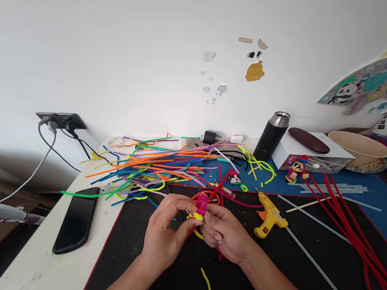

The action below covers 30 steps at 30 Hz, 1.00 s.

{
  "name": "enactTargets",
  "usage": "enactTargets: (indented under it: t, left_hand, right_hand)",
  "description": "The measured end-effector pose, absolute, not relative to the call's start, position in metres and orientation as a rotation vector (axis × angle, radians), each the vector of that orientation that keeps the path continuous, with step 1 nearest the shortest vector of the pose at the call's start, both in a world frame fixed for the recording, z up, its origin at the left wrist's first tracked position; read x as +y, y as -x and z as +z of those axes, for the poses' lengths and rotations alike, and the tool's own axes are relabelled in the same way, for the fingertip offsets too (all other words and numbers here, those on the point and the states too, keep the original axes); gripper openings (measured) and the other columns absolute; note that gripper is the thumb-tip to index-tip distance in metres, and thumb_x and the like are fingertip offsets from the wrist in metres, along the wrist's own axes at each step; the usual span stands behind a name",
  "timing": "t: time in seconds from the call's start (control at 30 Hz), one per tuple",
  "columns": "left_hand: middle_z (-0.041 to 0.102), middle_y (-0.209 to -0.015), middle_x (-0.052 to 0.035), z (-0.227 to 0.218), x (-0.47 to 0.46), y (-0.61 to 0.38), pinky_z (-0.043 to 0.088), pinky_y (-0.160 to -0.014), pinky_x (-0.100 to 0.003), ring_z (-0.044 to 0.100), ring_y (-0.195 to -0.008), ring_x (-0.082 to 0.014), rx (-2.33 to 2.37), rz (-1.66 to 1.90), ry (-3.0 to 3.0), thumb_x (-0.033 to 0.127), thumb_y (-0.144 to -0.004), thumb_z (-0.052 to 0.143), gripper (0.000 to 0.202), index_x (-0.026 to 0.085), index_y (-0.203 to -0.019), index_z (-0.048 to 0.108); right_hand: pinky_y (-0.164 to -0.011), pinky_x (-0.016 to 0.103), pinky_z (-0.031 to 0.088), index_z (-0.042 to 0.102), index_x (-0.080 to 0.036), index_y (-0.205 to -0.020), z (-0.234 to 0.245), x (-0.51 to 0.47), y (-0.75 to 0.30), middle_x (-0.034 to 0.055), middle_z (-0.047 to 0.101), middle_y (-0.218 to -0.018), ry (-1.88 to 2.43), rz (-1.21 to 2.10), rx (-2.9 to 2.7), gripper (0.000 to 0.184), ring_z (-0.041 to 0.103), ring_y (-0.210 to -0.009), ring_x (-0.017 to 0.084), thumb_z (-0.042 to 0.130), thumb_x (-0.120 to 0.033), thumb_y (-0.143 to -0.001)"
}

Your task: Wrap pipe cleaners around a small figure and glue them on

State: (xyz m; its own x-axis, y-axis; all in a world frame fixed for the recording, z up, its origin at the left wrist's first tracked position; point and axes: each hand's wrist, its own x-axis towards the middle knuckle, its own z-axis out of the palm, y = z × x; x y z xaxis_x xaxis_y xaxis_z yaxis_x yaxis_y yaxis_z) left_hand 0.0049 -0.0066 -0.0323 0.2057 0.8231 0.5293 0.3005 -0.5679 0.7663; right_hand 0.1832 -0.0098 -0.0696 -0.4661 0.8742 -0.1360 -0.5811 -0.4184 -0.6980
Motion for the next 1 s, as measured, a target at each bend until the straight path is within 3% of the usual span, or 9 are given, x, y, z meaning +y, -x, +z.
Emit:
enactTargets:
  t: [0.77, 1.0]
  left_hand:
    - [0.075, -0.098, -0.0054, -0.054, -0.014, -0.009, 0.055, -0.084, -0.031, 0.071, -0.093, -0.0216, 1.102, 1.435, -1.758, 0.029, -0.091, 0.079, 0.008, 0.024, -0.095, 0.075]
    - [0.075, -0.107, -0.0084, -0.053, -0.016, -0.005, 0.056, -0.084, -0.032, 0.07, -0.099, -0.0232, 1.017, 1.355, -1.688, 0.034, -0.093, 0.077, 0.016, 0.024, -0.105, 0.077]
  right_hand:
    - [-0.041, 0.02, 0.016, 0.073, -0.017, -0.082, -0.075, -0.011, -0.181, -0.0123, 0.038, -0.043, 0.621, 1.982, -0.719, 0.031, 0.019, -0.037, 0.003, 0.086, -0.045, -0.086]
    - [-0.042, 0.021, 0.015, 0.079, -0.016, -0.097, -0.073, -0.01, -0.182, -0.0133, 0.035, -0.043, 0.706, 1.932, -0.763, 0.034, 0.018, -0.039, 0.004, 0.088, -0.047, -0.084]
